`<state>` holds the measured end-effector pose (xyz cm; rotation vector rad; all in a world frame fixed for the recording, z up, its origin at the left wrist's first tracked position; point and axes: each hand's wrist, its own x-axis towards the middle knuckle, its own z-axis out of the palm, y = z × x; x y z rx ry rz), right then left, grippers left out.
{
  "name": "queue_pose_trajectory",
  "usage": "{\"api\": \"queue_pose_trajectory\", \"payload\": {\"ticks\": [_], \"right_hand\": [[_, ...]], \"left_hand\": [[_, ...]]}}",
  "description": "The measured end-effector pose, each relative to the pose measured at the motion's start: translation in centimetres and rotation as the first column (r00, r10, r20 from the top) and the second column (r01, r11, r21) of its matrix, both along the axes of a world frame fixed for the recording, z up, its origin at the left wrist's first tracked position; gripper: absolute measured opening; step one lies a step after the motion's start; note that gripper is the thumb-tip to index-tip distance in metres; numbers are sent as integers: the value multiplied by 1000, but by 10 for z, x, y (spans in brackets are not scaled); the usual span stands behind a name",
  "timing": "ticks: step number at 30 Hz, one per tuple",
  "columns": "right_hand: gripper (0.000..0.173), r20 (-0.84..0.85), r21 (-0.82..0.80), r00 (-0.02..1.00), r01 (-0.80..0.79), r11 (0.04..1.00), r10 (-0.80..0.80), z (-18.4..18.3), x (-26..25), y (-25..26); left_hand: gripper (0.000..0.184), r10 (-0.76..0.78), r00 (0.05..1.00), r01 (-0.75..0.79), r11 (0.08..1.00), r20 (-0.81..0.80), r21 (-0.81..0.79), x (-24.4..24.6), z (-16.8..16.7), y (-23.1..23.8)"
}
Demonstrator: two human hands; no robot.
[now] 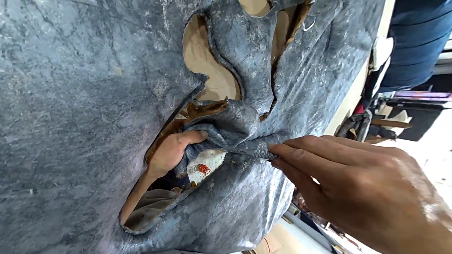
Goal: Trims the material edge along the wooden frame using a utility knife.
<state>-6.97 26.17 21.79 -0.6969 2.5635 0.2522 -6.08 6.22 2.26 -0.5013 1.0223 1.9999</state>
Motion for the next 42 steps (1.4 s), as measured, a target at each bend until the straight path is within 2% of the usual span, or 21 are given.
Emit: {"api": "queue_pose_trajectory", "payload": {"ticks": [13, 17, 24, 29, 33, 38, 42], "right_hand": [[31, 20, 30, 999, 27, 999, -28, 3, -4, 2], [30, 15, 14, 1000, 12, 1000, -12, -1, -2, -3], [28, 88, 51, 996, 2, 999, -7, 10, 3, 0], [28, 163, 81, 986, 8, 997, -21, 11, -6, -1], [28, 228, 75, 973, 25, 997, -42, 13, -13, 5], [27, 151, 9, 986, -68, 998, 66, -3, -15, 8], [27, 240, 44, 970, -37, 998, 25, 7, -19, 8]], "left_hand": [[28, -26, 995, 26, 1000, 99, 0, -2, 4, 1], [28, 0, 995, -5, 999, 99, 51, 1, 1, 3], [17, 68, 991, -67, 998, 114, -16, 22, -2, -8], [21, 109, 984, -121, 989, 142, 83, 26, 1, -9], [18, 168, 968, -182, 981, 184, 61, 29, 1, -4], [15, 191, 963, -204, 978, 193, 50, 33, 0, -5], [17, 189, 961, -207, 976, 201, 71, 35, -2, -7]]}}
